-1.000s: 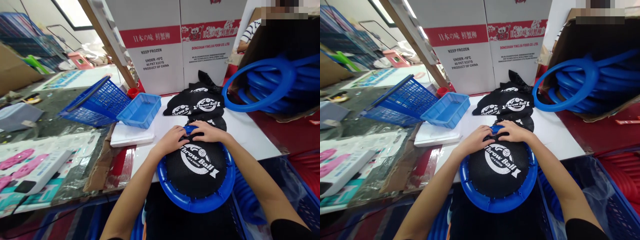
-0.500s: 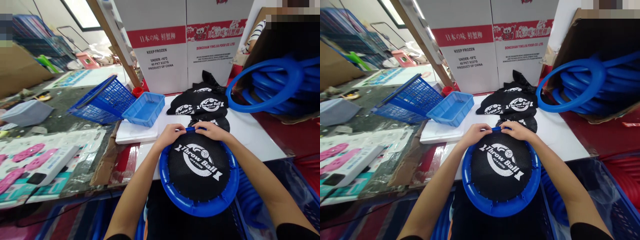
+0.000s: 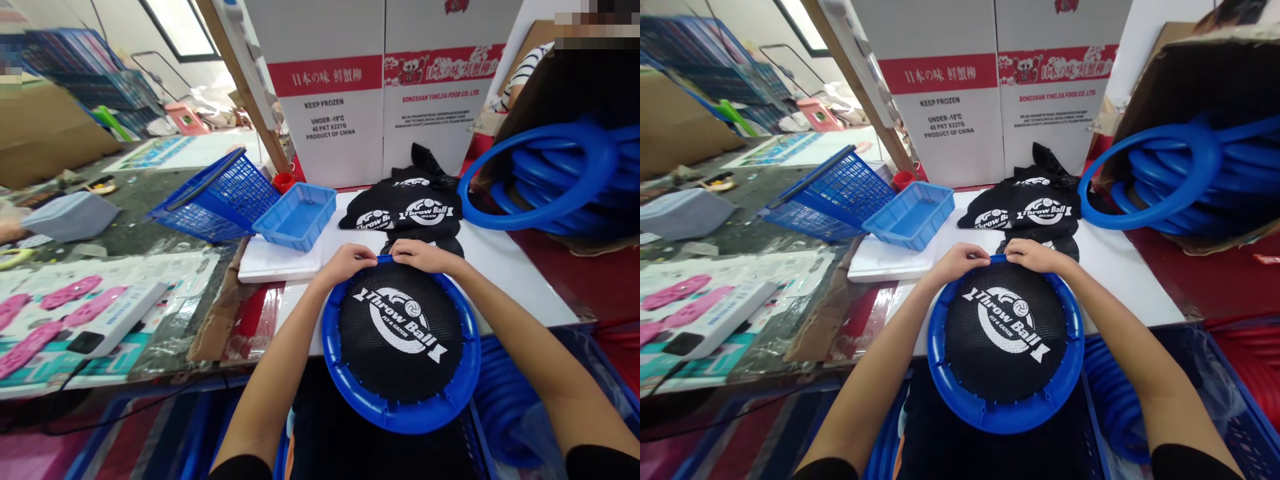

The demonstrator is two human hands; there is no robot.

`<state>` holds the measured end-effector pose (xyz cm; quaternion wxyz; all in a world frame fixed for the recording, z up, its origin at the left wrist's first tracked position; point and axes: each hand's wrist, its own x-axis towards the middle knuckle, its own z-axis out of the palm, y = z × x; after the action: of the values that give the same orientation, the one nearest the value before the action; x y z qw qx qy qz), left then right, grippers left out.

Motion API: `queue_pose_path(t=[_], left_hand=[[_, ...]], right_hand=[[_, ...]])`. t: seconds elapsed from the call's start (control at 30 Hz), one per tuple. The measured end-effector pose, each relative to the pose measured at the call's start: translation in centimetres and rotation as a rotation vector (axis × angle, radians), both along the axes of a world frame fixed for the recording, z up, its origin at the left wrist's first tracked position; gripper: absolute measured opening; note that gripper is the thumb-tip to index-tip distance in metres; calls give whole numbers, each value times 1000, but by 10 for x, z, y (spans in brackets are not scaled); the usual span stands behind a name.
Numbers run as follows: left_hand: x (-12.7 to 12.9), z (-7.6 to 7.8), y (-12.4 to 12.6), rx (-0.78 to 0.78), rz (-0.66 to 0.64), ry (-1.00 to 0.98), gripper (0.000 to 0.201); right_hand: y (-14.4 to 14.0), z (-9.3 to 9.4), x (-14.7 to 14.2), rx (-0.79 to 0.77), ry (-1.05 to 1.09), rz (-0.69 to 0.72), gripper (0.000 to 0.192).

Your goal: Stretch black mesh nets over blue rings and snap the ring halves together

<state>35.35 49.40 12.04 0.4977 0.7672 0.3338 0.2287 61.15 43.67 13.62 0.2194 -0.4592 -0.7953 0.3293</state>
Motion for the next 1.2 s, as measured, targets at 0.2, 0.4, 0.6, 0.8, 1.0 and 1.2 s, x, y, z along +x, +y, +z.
queue_pose_path(t=[0.2, 0.4, 0.6, 0.8, 1.0, 1.2], left_hand=[[-14, 12, 10, -42, -156, 39, 13], [-15, 15, 9, -17, -190, 111, 15], [-14, 13, -3, 192, -119, 162, 15], [-14, 14, -2, 275, -152, 204, 16], [-15, 17, -4, 307, -154, 152, 18], [-9, 17, -10, 359, -175, 131, 16]], right_hand=[[9, -5, 3, -60, 67, 112, 31], [1, -15, -5, 13, 79, 82, 27], [-2, -14, -3, 35, 67, 44, 24], [-4, -12, -4, 57, 48, 24, 21], [-8, -6, -8, 152, 42, -27, 19], [-13, -8, -19, 199, 1, 37, 17]])
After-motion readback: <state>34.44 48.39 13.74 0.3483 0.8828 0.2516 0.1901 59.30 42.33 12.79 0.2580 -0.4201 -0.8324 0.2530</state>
